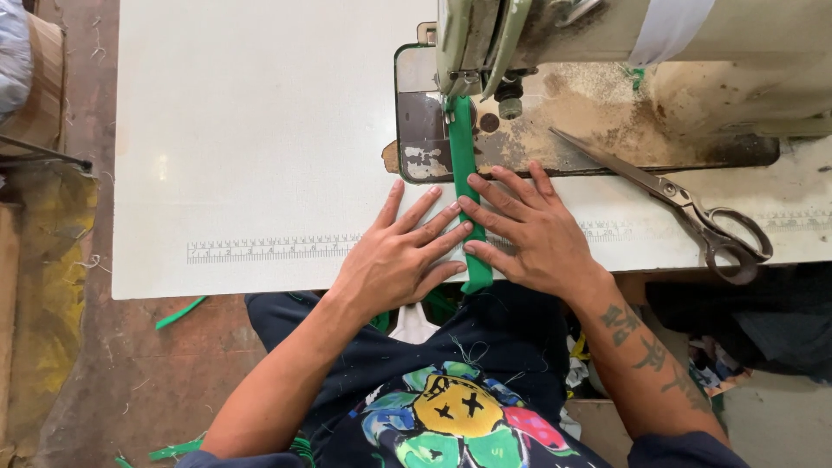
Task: Folding and sewing a long green fabric strap using an industrial sewing machine on a factory floor.
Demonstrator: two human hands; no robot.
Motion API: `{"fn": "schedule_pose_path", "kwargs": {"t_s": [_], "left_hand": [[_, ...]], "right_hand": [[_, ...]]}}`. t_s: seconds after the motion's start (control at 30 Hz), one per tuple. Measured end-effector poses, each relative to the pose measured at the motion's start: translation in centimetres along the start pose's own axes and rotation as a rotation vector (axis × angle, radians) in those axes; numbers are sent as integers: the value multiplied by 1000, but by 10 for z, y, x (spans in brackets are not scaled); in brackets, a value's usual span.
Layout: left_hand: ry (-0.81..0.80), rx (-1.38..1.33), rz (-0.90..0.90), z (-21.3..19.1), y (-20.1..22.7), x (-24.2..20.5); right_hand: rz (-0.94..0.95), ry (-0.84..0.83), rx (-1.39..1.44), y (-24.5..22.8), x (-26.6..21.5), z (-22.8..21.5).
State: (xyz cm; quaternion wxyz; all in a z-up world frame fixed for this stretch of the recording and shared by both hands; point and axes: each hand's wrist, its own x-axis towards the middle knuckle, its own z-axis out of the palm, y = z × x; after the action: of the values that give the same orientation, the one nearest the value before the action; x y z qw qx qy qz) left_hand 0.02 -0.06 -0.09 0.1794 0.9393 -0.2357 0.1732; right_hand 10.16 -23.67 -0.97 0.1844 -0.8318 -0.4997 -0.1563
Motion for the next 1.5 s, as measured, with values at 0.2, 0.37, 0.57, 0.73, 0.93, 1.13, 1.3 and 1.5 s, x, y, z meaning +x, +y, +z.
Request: {"fn": "schedule_pose_path", "kwargs": {"t_s": [0.2,0.37,0.57,0.73,0.93,1.13,1.3,1.5], "left_hand": [[2,-17,-9,1,0,-1],[-7,-12,-16,1,0,-1],[-8,-5,-11,1,-1,-2],[0,-4,-7,2,-1,-1],[-6,-3,-12,1,-1,0],[-12,-6,-13,-1,0,0],[-11,-3,-9,0,0,-1],[4,-12,-4,0,-1,0]], "right_hand": [[-3,9,2,0,0,0],[-2,8,-2,-2,0,0],[0,6,-11,-1,0,1],[-1,8,-12,-3,1,-1],[5,12,-6,-3,1,-1],[4,11,-6,-1,1,-1],[5,10,1,-2,1,-1],[1,7,13,-1,1,-2]]}}
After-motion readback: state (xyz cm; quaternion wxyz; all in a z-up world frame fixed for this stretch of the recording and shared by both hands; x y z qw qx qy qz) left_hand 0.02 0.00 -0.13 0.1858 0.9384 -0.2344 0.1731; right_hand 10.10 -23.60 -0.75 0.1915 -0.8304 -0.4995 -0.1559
